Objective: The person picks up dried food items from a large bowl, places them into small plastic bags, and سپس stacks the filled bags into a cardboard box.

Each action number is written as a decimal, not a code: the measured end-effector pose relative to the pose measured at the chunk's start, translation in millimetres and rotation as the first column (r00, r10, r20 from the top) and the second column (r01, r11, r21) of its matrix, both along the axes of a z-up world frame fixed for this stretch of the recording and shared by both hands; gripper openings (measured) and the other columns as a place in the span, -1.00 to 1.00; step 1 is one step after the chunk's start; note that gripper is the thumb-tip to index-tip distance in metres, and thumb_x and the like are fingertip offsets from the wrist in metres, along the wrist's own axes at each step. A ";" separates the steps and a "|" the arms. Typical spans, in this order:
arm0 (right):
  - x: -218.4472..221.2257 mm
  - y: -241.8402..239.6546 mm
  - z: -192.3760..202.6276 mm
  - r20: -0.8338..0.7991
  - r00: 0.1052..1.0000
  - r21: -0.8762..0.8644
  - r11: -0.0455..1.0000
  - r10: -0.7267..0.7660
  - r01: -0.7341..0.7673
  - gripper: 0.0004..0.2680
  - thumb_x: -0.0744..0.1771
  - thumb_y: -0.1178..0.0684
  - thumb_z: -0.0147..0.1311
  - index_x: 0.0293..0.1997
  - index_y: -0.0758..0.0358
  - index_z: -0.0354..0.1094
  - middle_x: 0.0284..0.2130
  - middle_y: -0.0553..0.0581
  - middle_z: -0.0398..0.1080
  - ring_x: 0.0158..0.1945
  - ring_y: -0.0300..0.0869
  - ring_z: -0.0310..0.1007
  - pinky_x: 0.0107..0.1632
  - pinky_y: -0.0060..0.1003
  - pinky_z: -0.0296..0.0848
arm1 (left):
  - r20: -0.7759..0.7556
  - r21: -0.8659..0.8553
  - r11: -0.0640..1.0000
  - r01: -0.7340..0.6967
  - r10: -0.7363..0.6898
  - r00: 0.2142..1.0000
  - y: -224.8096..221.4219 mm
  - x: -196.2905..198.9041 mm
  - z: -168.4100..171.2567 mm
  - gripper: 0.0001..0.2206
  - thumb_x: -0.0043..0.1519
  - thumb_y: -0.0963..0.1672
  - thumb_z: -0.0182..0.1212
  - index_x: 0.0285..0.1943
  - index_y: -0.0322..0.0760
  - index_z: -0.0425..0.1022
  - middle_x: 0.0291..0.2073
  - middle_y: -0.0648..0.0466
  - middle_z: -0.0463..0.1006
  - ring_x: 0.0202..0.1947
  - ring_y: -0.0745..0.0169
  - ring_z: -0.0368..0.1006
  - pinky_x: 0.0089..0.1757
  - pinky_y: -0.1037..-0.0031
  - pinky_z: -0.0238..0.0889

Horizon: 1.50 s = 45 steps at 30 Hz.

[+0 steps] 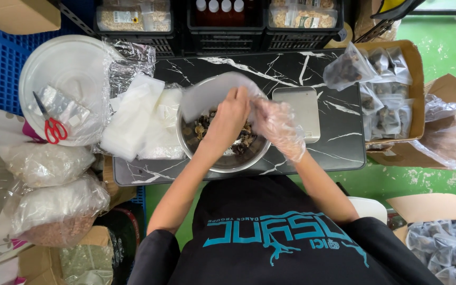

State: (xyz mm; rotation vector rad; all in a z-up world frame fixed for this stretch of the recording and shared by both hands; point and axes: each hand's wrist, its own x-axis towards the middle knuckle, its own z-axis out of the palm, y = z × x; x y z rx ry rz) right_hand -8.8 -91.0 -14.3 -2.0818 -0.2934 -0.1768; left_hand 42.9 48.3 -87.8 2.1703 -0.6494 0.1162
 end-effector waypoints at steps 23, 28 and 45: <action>-2.4 -33.4 -90.2 -0.287 0.915 0.901 0.404 0.284 0.158 -0.56 0.29 0.29 0.19 0.32 0.30 0.19 0.22 0.53 0.27 0.24 0.38 0.38 0.16 0.10 0.58 | -0.142 -0.354 0.924 -0.143 0.098 0.985 72.2 43.9 24.7 -0.64 0.24 -0.21 0.42 0.12 -0.40 0.34 -0.19 -0.20 0.50 -0.07 -0.25 0.53 -0.06 0.09 0.51; -11.1 -26.0 -43.9 -0.425 0.900 0.573 0.741 -0.098 0.351 -0.63 0.20 0.15 0.42 0.08 0.37 0.44 -0.11 0.36 0.52 -0.03 0.17 0.58 -0.04 0.09 0.66 | -0.116 -0.414 0.901 -0.129 0.088 0.989 63.8 35.7 15.7 -0.86 0.13 -0.19 0.50 -0.26 -0.34 0.60 -0.49 -0.02 0.61 -0.42 0.16 0.59 -0.32 0.47 0.54; -14.4 -41.4 -63.0 -0.269 0.951 0.271 0.935 -0.155 0.229 -0.61 0.19 0.17 0.50 0.08 0.33 0.49 -0.01 0.36 0.51 0.14 -0.06 0.42 0.11 -0.04 0.50 | -0.116 -0.387 0.859 -0.335 0.314 0.942 61.8 10.4 8.5 -0.77 0.20 -0.23 0.41 0.02 -0.38 0.58 -0.41 -0.13 0.60 -0.32 -0.06 0.62 -0.23 0.28 0.56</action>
